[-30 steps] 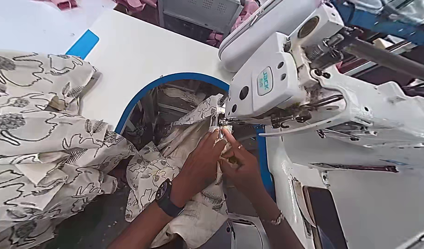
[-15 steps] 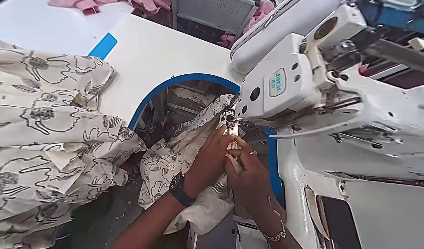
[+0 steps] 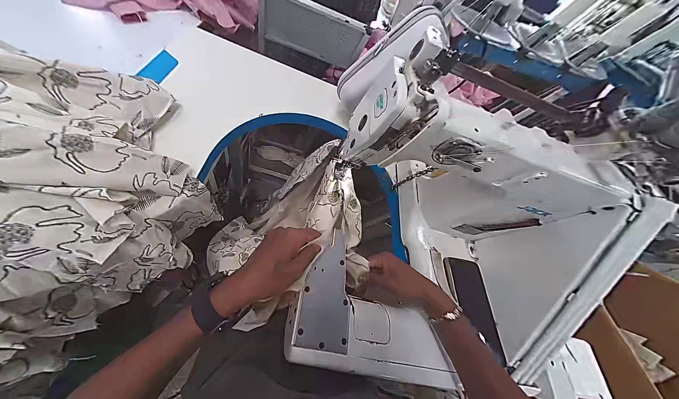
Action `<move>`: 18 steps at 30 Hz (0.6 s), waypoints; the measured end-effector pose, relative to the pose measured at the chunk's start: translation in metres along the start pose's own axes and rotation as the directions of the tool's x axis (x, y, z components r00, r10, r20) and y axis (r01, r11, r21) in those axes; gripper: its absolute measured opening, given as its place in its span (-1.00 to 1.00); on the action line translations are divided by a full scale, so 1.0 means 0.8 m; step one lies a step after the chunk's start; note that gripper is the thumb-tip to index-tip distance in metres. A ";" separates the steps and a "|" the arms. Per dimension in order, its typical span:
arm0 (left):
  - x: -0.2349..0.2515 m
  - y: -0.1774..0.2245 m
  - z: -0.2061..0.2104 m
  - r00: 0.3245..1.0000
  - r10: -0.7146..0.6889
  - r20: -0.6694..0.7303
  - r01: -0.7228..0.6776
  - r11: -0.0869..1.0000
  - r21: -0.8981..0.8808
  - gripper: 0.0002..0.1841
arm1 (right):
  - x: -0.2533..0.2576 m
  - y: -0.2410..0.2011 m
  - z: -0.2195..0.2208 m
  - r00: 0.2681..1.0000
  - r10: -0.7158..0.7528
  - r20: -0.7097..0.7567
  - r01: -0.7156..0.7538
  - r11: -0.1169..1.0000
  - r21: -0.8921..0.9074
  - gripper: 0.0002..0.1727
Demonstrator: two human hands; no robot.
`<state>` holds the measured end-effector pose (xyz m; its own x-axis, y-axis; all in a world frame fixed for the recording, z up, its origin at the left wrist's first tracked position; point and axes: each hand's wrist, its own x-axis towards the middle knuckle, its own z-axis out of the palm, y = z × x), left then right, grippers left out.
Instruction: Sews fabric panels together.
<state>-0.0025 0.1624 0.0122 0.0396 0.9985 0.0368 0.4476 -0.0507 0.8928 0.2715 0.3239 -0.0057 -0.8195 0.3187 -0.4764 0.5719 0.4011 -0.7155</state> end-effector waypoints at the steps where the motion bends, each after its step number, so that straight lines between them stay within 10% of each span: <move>1: -0.007 0.002 0.004 0.996 0.061 -0.063 -0.057 0.996 0.066 -0.68 | -0.018 -0.028 0.000 0.990 -0.121 -0.075 0.114 0.989 -0.092 -0.67; 5: -0.035 -0.005 0.077 0.965 0.114 -0.236 -0.076 0.984 0.163 -0.73 | -0.069 -0.196 0.071 0.935 -0.249 -0.253 -0.059 0.595 -0.802 -0.74; 11: -0.013 -0.036 0.100 0.875 0.198 -0.443 -0.128 0.975 0.183 -0.75 | -0.040 -0.207 0.113 0.963 0.095 -0.252 -0.232 0.766 -0.600 -0.81; 18: -0.001 -0.028 0.079 0.879 0.250 -0.405 -0.159 0.956 0.245 -0.71 | -0.026 -0.214 0.092 0.984 0.005 -0.178 -0.106 0.819 -0.564 -0.80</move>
<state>0.0437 0.1614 -0.0364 -0.2154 0.8730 0.4375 0.6405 -0.2118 0.7382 0.1882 0.1855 0.0891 -0.7968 0.4683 -0.3819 0.5764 0.7788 -0.2475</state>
